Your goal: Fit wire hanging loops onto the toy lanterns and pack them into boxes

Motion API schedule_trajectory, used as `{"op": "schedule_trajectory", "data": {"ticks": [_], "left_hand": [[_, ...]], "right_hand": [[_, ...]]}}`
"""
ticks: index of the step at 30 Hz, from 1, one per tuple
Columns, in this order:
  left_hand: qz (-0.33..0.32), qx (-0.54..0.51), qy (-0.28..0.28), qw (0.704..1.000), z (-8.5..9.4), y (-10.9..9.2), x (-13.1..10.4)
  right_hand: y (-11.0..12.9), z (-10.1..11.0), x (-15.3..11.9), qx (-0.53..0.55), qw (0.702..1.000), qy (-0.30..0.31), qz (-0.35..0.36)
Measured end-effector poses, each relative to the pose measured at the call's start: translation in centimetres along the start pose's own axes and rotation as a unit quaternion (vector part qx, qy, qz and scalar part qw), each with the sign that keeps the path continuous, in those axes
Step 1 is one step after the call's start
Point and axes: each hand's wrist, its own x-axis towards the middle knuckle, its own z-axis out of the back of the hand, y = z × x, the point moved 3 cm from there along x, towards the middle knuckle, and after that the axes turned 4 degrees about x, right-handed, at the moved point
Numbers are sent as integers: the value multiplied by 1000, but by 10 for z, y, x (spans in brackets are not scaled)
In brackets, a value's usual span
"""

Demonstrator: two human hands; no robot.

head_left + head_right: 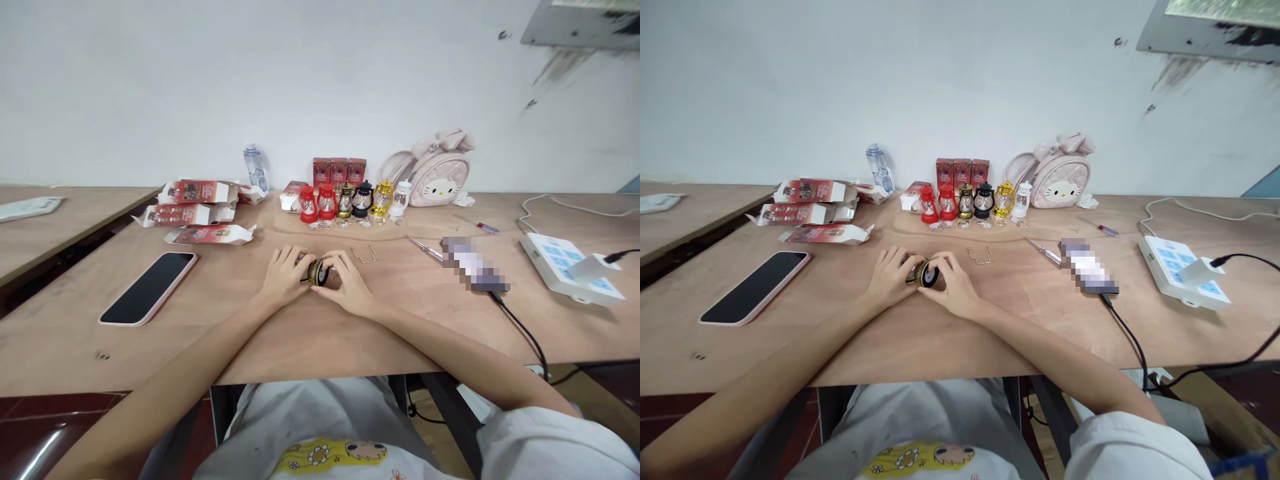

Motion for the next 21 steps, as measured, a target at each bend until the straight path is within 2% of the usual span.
{"op": "schedule_trajectory", "data": {"ticks": [10,18,21], "left_hand": [[3,47,-22,999,-4,0,-1],[15,-7,19,1000,1,1,1],[15,-5,25,1000,0,2,1]], "right_hand": [[-7,-3,0,17,1000,5,-20],[-9,8,1,-22,997,-6,69],[-18,17,5,-71,994,-32,74]]}}
